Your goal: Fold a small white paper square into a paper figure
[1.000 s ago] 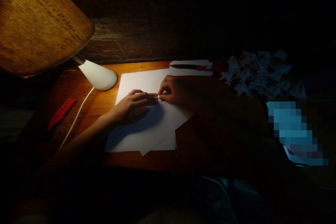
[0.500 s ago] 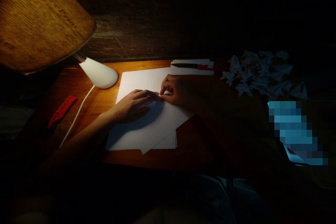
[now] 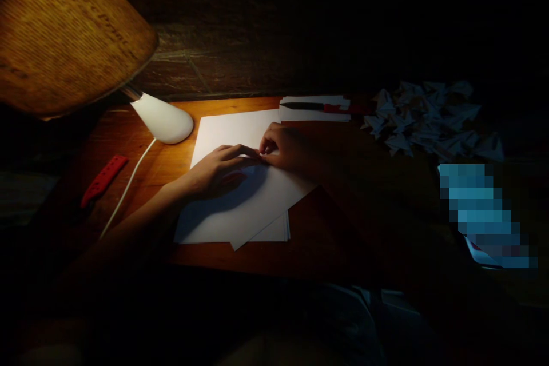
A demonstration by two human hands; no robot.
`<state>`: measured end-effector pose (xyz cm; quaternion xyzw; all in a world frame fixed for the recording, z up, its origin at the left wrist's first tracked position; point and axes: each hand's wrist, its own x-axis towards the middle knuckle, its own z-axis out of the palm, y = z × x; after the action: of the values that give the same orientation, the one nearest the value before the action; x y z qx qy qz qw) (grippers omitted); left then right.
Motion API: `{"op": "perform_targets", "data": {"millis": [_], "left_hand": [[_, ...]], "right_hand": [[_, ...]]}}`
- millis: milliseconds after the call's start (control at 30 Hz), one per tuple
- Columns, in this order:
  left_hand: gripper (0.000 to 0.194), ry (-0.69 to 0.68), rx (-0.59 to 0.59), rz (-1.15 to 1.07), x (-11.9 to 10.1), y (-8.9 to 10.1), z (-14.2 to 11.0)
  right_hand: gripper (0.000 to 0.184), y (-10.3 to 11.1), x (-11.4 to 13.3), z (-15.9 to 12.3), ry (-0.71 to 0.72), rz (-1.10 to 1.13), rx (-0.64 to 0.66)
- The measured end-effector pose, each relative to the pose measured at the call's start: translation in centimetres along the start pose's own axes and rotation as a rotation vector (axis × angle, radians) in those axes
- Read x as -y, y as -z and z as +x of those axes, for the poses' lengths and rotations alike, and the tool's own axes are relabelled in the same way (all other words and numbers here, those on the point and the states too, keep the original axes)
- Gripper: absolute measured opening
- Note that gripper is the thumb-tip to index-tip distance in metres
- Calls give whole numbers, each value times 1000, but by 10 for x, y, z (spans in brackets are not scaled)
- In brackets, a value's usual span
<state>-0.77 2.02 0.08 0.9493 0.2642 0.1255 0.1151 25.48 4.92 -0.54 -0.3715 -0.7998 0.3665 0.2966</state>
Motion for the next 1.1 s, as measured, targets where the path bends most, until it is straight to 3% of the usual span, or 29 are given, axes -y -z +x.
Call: {"op": "perform_targets", "data": {"millis": [467,733,833,1100], "left_hand": [[41,-2,-7,-13,-2,1,3],[40,-25,-21,3,-1,1,2],[40,-14,-14,-5,0,0,1],[47,-1,-20,-74,-2,2,1]], "right_hand": [[15,-1,-1,-3,17,-59,-58],[7,0,-4,-11,218,-183,-61],[6,-4,-7,-11,219,-164,-89],[5,5,-7,-7,190,-94,26]]}}
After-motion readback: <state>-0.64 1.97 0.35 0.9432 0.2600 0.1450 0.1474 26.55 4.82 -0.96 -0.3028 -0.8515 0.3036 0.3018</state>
